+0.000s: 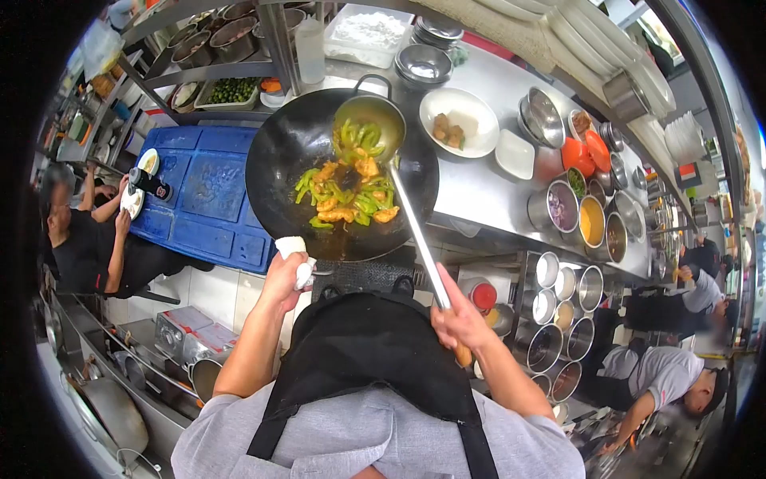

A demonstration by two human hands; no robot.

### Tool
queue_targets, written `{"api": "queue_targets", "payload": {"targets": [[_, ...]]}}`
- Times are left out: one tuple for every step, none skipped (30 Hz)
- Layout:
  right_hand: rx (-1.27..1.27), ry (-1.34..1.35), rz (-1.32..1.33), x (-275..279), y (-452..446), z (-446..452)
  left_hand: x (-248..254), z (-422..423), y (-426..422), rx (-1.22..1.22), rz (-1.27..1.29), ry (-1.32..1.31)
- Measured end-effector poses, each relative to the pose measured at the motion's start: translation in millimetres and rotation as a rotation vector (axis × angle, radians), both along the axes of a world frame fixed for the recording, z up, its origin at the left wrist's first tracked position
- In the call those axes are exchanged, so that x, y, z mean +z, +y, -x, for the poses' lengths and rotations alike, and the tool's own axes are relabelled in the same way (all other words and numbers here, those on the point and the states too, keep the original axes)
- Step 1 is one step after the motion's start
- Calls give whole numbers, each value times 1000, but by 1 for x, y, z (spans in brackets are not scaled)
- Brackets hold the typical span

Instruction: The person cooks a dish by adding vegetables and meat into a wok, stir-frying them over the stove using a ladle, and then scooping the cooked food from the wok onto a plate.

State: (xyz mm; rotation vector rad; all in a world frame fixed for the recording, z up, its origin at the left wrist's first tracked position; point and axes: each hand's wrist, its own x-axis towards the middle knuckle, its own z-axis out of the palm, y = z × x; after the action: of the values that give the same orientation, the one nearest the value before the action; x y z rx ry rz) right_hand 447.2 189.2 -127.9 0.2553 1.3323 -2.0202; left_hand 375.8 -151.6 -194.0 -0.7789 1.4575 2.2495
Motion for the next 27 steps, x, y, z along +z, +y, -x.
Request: {"api": "queue_targets", "payload": {"targets": [[-15, -34, 22, 0, -5, 6, 0, -1, 0, -6, -6, 8], [-25, -32, 38, -10, -6, 7, 2, -1, 0, -15, -13, 20], [-31, -26, 50, -16, -6, 10, 7, 1, 1, -28, -9, 30], [-33, -17, 49, -17, -3, 11, 13, 2, 4, -19, -5, 21], [-44, -11, 113, -16, -2, 10, 16, 1, 5, -5, -1, 2], [-57, -9, 180, -14, -2, 8, 13, 0, 5, -6, -3, 10], [-75, -7, 185, -6, -1, 6, 13, -1, 5, -11, 1, 6], [-78, -14, 248, -3, 3, 4, 13, -1, 6, 0, 0, -2], [-84, -19, 311, -1, 7, 2, 13, -1, 8, 8, -3, -10], [-96, -17, 311, 1, 8, 0, 12, 0, 9, -4, -3, -9], [-106, -69, 400, 4, 10, 0, 12, -1, 10, 3, 8, -17], [-115, -120, 489, 6, 12, 1, 11, -1, 10, 12, 18, -24], [-123, -116, 487, 6, 13, 2, 10, -1, 10, 3, 15, -22], [-111, -124, 476, 4, 12, 3, 8, -2, 9, -1, 1, -29], [-98, -132, 466, 3, 12, 5, 7, -2, 8, -4, -12, -35], [-111, -124, 447, 3, 14, 5, 5, -2, 7, 7, -8, -39], [-114, -119, 443, 5, 17, 7, 4, -1, 7, 3, -12, -36], [-149, -88, 424, 9, 21, 8, 3, -2, 7, 3, -15, -33], [-185, -60, 406, 14, 24, 9, 2, -3, 6, 2, -17, -33], [-215, -26, 367, 21, 27, 14, 1, -3, 6, 10, -23, -30], [-236, 29, 296, 25, 30, 20, 2, -3, 8, 5, -27, -30], [-241, 96, 149, 28, 32, 28, 4, -3, 9, 15, -3, -37], [-245, 163, 2, 31, 34, 37, 5, -3, 9, 26, 22, -43], [-276, 154, -193, 32, 33, 47, 4, -3, 10, 23, 19, -40], [-279, 157, -195, 25, 37, 57, 3, -4, 10, 23, 8, -28], [-215, 215, -430, 14, 44, 66, 2, -5, 9, 24, -3, -16], [-150, 270, -664, 8, 49, 75, 3, -5, 9, 21, -4, -13]]}}
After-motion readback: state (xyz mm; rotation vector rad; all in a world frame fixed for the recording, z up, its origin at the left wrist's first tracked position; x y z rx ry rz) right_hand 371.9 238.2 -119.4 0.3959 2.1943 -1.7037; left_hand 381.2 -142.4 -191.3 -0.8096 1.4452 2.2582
